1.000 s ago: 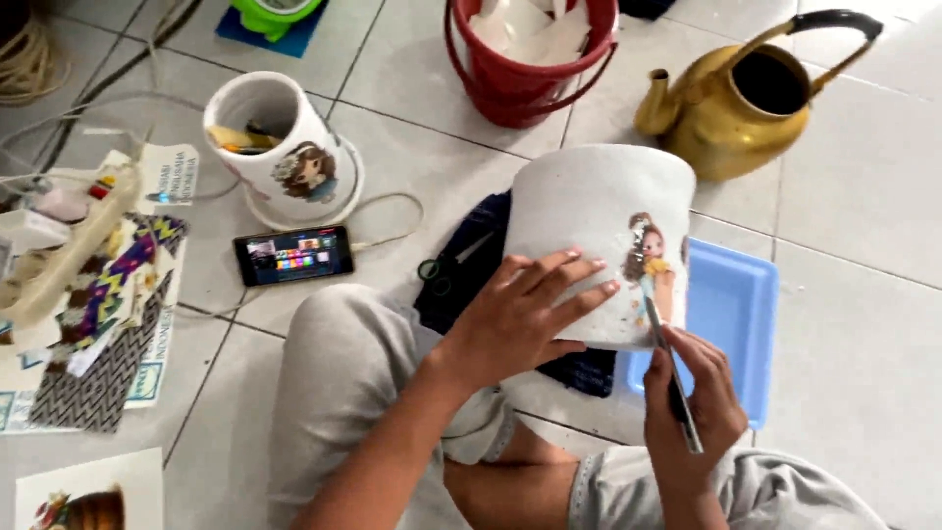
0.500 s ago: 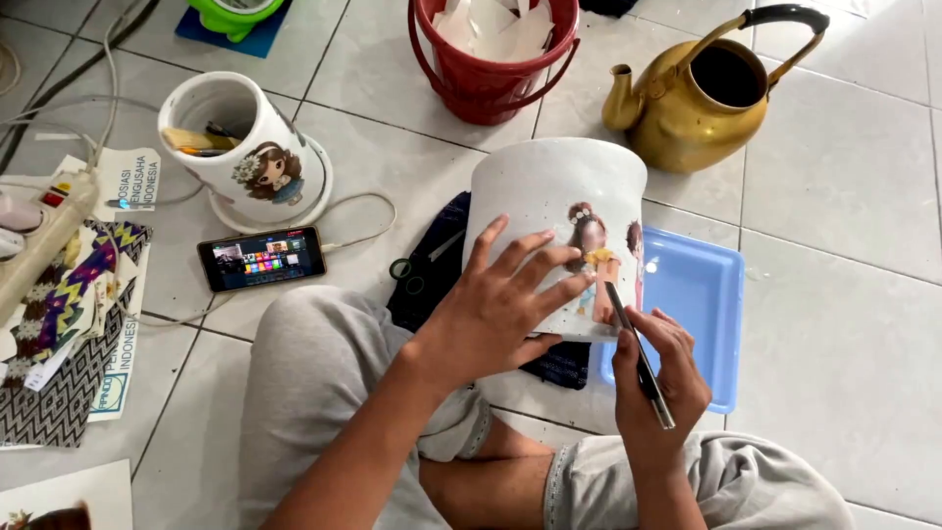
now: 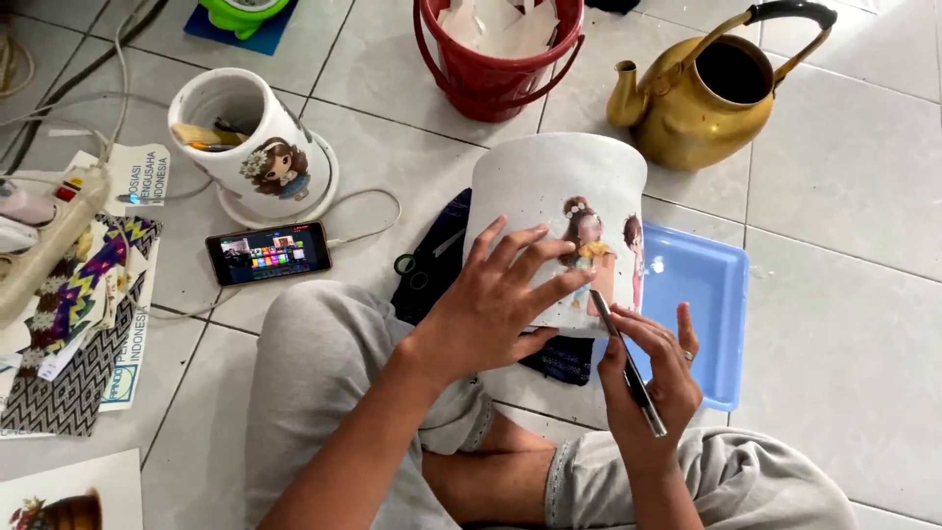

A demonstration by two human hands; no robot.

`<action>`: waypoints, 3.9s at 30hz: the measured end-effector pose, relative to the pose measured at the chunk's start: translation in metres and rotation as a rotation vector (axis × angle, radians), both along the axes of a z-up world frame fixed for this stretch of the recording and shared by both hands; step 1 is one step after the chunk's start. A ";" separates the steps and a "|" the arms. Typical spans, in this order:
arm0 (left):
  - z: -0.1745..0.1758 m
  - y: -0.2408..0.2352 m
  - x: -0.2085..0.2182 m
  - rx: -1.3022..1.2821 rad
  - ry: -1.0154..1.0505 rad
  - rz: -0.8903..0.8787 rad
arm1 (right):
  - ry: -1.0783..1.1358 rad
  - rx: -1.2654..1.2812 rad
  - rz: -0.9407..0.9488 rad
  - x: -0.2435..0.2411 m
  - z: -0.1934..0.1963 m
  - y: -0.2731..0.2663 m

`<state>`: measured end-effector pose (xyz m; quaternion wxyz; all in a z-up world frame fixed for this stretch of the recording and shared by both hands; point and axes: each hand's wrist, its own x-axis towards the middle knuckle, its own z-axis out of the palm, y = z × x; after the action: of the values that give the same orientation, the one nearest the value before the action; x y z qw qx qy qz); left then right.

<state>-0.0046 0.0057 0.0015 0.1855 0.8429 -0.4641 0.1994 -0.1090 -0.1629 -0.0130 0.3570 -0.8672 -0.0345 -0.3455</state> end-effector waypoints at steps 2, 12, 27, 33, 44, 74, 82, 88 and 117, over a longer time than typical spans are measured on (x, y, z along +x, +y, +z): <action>-0.001 -0.001 0.000 -0.013 0.011 -0.011 | 0.005 0.003 0.002 0.000 0.001 0.000; -0.002 0.000 0.001 -0.020 0.052 -0.037 | -0.005 -0.018 0.002 0.000 0.003 0.002; -0.027 -0.021 -0.001 0.006 -0.037 0.044 | -0.059 -0.121 0.017 -0.012 -0.010 0.002; -0.031 -0.026 -0.002 -0.008 -0.014 0.038 | -0.050 -0.138 0.012 -0.015 -0.010 0.002; -0.023 -0.020 -0.002 -0.054 0.032 -0.044 | -0.049 -0.155 -0.007 -0.014 -0.002 0.007; -0.016 -0.013 -0.004 -0.081 0.072 -0.072 | 0.004 -0.174 0.006 -0.020 0.010 0.011; -0.017 -0.011 -0.002 -0.087 0.078 -0.082 | 0.020 -0.167 0.035 -0.025 0.009 0.010; -0.015 -0.011 -0.001 -0.097 0.068 -0.101 | 0.012 -0.184 0.032 -0.025 0.011 0.010; -0.021 0.001 -0.002 -0.130 0.047 -0.085 | 0.057 -0.123 0.207 -0.027 0.008 -0.001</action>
<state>-0.0068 0.0065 -0.0197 0.2588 0.8131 -0.4811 0.2013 -0.1364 -0.1643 -0.0053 0.3379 -0.8887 -0.1348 -0.2793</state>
